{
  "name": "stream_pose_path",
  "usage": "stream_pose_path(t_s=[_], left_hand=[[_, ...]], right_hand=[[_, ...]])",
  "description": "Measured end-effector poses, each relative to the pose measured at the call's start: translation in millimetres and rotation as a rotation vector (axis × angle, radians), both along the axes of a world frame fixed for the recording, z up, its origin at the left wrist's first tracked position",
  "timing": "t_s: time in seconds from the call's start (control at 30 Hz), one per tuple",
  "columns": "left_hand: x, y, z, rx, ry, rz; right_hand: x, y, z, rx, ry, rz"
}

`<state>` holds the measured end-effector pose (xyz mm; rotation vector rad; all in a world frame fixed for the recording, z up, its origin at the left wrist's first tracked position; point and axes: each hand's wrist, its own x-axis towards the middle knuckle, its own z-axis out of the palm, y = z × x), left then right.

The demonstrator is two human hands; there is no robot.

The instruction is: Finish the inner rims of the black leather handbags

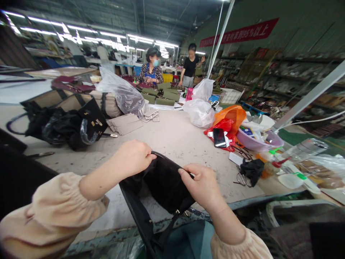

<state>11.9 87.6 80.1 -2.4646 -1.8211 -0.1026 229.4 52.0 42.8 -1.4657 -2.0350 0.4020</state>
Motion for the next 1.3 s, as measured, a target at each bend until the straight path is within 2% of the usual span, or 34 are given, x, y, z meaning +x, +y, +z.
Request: stream_pose_path(t_s=[0.1,0.33,0.87,1.3], left_hand=[[2.4,0.9,2.5,-0.020,0.017,0.003],[0.5,7.6,5.0,-0.063,0.095,-0.029],[-0.1,10.8,2.8,-0.022,0.157,-0.066],[-7.8,4.4,0.1,-0.006,0.157,-0.074]], right_hand=[[3.0,3.2,-0.4,-0.015,0.029,0.020],[11.0,16.0,-5.2,-0.165,0.158,0.061],[10.5,15.8,-9.8,-0.081,0.135,0.060],[1.6,2.4,-10.7,-0.028,0.119,0.013]])
